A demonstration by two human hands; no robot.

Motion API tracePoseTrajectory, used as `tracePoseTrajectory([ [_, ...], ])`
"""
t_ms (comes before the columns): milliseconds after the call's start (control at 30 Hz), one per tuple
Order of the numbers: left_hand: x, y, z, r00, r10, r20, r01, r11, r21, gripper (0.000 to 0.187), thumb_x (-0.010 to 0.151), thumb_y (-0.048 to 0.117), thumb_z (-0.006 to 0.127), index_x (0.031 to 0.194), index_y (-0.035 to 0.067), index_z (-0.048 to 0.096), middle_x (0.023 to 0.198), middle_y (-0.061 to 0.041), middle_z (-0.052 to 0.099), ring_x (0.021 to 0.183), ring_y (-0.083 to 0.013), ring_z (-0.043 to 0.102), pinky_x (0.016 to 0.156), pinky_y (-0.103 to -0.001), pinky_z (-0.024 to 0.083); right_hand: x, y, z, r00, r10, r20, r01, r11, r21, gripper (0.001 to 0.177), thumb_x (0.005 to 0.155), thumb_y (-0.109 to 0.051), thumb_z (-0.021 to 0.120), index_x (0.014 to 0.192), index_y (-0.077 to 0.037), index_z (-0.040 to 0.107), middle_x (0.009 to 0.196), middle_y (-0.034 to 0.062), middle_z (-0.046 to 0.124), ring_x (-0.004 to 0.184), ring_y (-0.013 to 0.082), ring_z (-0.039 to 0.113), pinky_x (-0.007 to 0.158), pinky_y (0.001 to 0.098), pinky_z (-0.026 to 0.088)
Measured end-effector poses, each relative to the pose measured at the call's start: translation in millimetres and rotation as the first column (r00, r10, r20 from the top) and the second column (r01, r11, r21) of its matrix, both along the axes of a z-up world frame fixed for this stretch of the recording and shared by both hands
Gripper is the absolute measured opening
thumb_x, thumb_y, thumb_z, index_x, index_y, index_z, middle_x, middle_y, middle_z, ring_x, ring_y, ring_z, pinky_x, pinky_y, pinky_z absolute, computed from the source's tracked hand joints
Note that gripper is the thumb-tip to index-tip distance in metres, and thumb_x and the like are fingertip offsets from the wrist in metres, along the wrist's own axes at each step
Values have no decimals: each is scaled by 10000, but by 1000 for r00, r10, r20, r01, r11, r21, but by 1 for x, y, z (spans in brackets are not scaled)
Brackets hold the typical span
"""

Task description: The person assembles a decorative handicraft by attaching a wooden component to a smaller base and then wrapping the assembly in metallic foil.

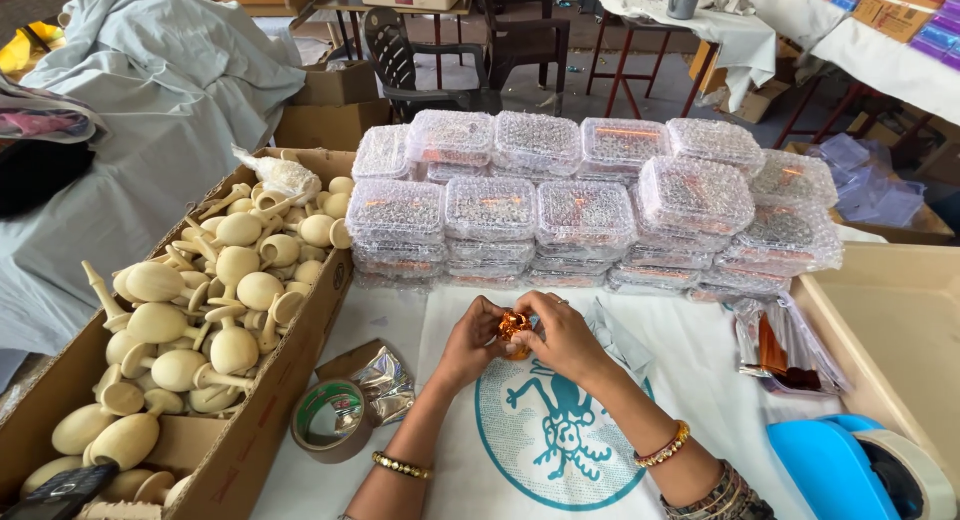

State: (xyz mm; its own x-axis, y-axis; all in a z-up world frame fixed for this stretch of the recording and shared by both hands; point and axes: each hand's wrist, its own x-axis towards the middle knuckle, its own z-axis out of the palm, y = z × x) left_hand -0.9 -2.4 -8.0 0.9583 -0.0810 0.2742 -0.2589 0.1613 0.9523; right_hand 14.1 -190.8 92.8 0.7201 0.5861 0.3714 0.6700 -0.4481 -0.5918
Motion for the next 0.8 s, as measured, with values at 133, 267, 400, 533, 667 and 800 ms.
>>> tracePoseTrajectory([
  [133, 2, 0, -6, 1000, 3, 23, -2, 1000, -17, 445, 814, -155, 725, 1110, 50, 463, 1167, -74, 652, 1170, -145, 645, 1045, -324, 545, 9, -1, -15, 999, 28, -16, -26, 995, 99, 364, 810, -160, 780, 1088, -39, 578, 1069, 33, 683, 1026, 236, 690, 841, 361, 578],
  [267, 4, 0, -7, 1000, -12, 25, 12, 1000, -28, 448, 812, -158, 731, 1109, 49, 467, 1150, -76, 650, 1145, -145, 646, 1015, -327, 549, 13, -3, -24, 973, 90, 213, -91, 996, -4, 221, 814, -134, 790, 1001, -48, 709, 1060, 35, 723, 1006, 257, 675, 876, 383, 545],
  [400, 3, 1, -8, 998, -31, 45, 34, 998, -52, 444, 819, -161, 731, 1105, 47, 462, 1143, -80, 646, 1127, -148, 645, 1014, -329, 547, 8, -1, -19, 970, 96, 224, -97, 995, -6, 163, 824, -112, 765, 964, -31, 741, 1060, 64, 717, 995, 262, 656, 878, 390, 531],
  [533, 4, 1, -10, 998, -31, 50, 34, 998, -49, 446, 821, -160, 729, 1108, 49, 459, 1150, -77, 647, 1137, -147, 646, 1024, -327, 543, 5, -2, -14, 969, 98, 226, -95, 995, -25, 154, 844, -130, 750, 965, -36, 737, 1080, 78, 708, 1022, 261, 643, 898, 387, 533],
  [667, 3, 1, -7, 1000, -14, 6, 14, 1000, -21, 456, 808, -161, 721, 1117, 51, 461, 1159, -77, 651, 1164, -161, 650, 1026, -331, 543, 6, -3, 0, 992, 85, 90, -90, 994, 54, 198, 861, -129, 701, 1029, -24, 695, 1067, 76, 743, 989, 274, 717, 839, 371, 583],
  [800, 6, 2, -11, 1000, -18, 12, 19, 1000, -22, 470, 800, -179, 709, 1124, 51, 459, 1187, -76, 650, 1213, -174, 642, 1063, -337, 526, 25, 3, -5, 996, 28, 82, -31, 999, 26, 204, 930, -169, 659, 1081, -91, 771, 1001, 82, 782, 863, 276, 759, 753, 377, 593],
])
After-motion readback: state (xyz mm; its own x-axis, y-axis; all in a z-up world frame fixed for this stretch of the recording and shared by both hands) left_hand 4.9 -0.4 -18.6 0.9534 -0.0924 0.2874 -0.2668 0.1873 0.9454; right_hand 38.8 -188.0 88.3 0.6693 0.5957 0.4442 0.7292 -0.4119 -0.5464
